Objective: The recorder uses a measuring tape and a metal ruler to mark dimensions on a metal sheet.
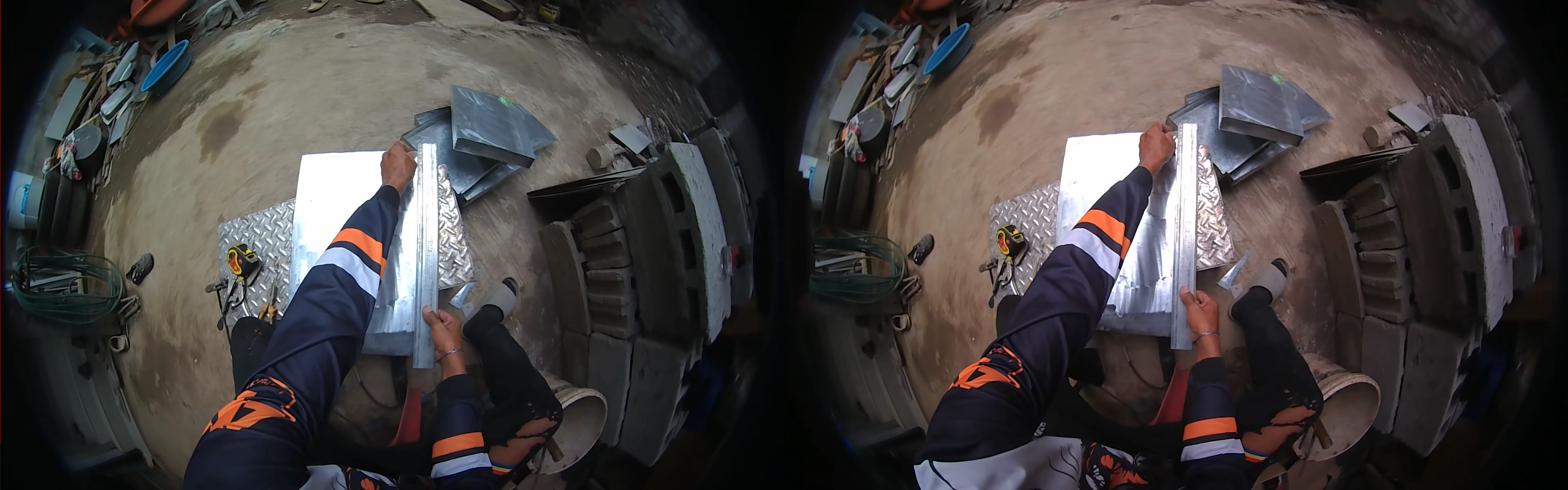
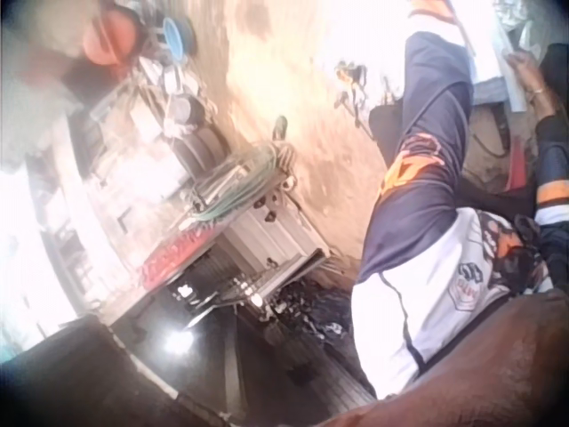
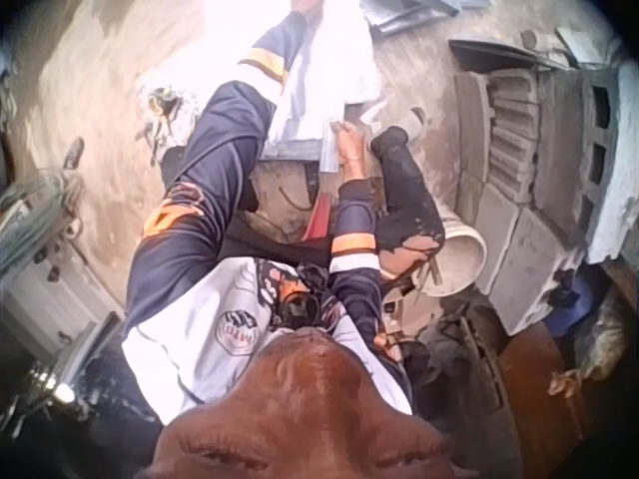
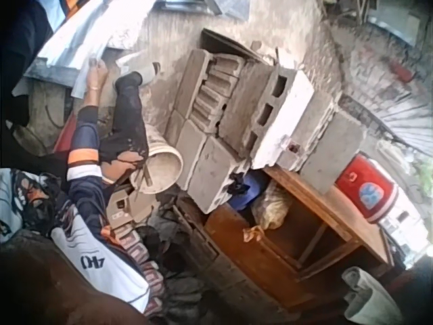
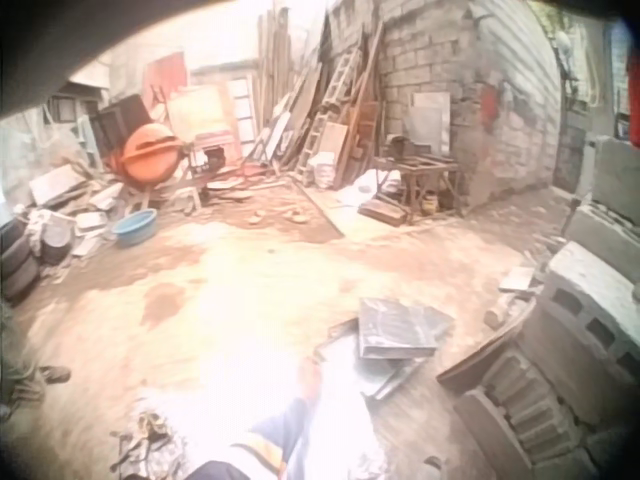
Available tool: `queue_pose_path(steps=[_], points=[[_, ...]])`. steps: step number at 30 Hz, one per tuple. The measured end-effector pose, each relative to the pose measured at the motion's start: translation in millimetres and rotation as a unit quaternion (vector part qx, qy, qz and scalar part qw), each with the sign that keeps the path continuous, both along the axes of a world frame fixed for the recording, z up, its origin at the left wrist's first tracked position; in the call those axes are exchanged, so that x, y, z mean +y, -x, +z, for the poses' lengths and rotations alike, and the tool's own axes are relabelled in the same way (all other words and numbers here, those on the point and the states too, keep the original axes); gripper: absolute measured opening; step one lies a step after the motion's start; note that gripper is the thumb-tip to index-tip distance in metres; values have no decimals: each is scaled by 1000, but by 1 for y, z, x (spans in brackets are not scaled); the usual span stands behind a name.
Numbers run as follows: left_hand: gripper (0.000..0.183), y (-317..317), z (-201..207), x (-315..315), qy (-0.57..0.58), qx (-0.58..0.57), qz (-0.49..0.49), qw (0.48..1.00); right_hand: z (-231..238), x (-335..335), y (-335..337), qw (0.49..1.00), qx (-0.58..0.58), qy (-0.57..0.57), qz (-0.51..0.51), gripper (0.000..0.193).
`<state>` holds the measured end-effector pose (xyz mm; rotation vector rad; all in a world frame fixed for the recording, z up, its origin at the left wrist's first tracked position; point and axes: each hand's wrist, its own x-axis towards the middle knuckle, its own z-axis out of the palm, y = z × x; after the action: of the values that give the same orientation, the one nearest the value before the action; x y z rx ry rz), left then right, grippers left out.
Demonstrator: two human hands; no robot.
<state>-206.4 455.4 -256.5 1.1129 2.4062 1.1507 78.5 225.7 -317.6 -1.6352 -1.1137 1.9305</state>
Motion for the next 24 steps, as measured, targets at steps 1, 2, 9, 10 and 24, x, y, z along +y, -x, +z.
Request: queue_pose_path(steps=[1,2,9,10,24], points=[[16,1,-2,0,-17,0,-2,1000,0,-1,1,1000,4,0,-1,24],[16,2,-3,2,-16,0,-5,1000,0,-2,2,1000,4,2,-4,24],[19,8,-9,2,-57,9,-17,998,22,-2,15,999,12,-5,-36,37],[19,5,-8,4,-59,6,-20,998,23,-2,13,999,15,-6,-49,35],[16,8,3,-2,-36,72,-111,991,7,-1,6,1000,13,1,-20,27]])
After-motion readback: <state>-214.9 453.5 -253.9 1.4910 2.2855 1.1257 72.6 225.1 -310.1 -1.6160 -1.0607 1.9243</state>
